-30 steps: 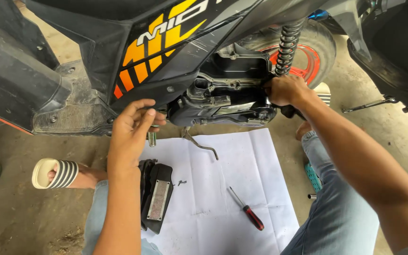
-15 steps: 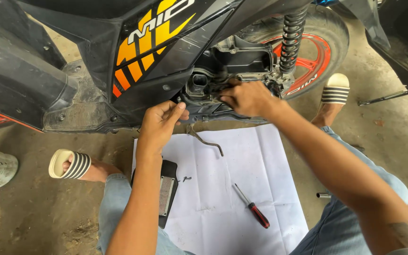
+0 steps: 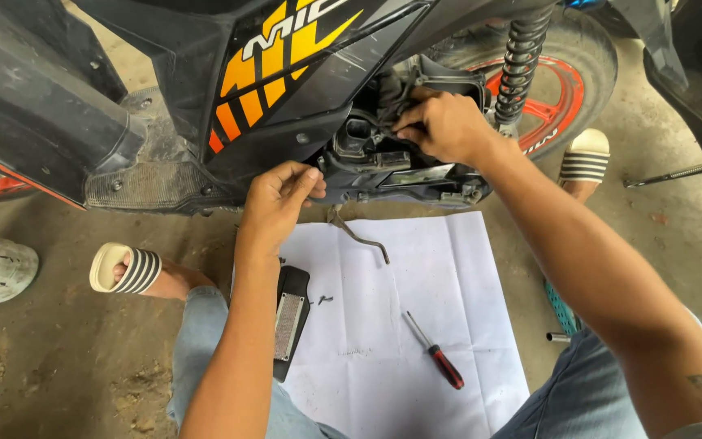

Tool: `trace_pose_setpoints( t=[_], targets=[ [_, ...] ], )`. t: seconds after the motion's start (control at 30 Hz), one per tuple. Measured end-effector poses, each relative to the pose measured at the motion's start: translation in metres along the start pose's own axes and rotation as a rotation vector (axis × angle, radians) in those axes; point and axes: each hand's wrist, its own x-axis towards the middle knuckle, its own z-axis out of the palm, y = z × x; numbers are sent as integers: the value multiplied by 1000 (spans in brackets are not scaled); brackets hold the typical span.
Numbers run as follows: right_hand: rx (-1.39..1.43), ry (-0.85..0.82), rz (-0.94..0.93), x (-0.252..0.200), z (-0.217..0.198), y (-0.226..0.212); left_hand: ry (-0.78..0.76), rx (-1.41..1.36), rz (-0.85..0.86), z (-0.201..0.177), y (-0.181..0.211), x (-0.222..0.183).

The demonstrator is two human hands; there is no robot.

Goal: Repairing and cleaning the internal components of a motorcycle engine or transmission area

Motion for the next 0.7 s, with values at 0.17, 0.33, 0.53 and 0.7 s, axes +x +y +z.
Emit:
trace_pose_setpoints(
  t=[0.17, 0.33, 0.53, 0.7],
  targets=[
    [122, 20, 169, -8, 46, 10, -11, 21, -8, 5, 2, 0],
    [477, -80, 341, 5, 79, 17, -58, 358, 123, 35, 5, 7],
    [393, 251, 321, -38, 54, 10, -91, 839, 370, 94, -29, 37],
    [561, 563, 122, -123, 22, 13, -82, 966, 405, 104, -51, 58]
  ],
)
